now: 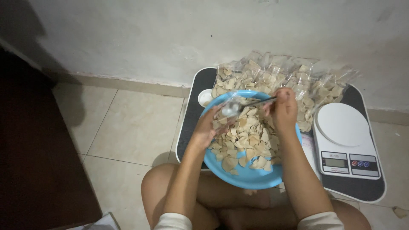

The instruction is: Scooping small food items from a bowl into plastic bags and weighing them on a digital scale

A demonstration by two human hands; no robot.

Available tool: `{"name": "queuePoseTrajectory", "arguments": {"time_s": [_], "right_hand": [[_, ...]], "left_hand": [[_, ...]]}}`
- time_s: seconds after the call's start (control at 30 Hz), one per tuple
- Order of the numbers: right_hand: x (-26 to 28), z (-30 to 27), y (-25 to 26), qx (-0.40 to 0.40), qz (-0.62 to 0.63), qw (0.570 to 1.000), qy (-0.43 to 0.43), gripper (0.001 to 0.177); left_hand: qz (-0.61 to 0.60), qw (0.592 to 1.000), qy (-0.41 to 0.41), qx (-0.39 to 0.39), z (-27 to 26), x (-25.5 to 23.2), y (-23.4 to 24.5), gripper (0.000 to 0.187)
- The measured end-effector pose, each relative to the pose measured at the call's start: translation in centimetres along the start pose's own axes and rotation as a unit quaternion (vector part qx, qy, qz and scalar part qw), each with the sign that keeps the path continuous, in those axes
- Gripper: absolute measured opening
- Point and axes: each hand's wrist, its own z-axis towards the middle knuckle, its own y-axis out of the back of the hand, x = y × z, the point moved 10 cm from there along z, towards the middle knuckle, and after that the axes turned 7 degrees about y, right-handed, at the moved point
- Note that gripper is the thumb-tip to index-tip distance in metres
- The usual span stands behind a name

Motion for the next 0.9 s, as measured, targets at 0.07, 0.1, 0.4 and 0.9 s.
{"name": "queuePoseTrajectory", "arguments": {"time_s": [0.07,0.1,0.4,0.9], "right_hand": [[0.4,-0.4,-1.1,0.011,0.001,1.000,-0.014,0.031],[0.5,-0.7,-1.7,0.022,0.002,0.999,-0.028,0.032],[0.5,-0.1,6.7,-0.236,-0.046,0.970,0.041,0.046],[2.3,0.0,0.7,-0.038,-0.154,0.986,0.058,0.046]], "left_hand": [[-0.006,1.000,-0.003,0.007,0.4,0.1,0.3,0.048],[-0.013,1.000,-0.005,0.015,0.6,0.1,0.3,0.046],[-0.186,0.977,-0.005,0.100,1.3,-0.8,1.3,0.054],[-0.145,0.985,-0.012,0.096,2.0,-0.4,1.1,0.057]]}}
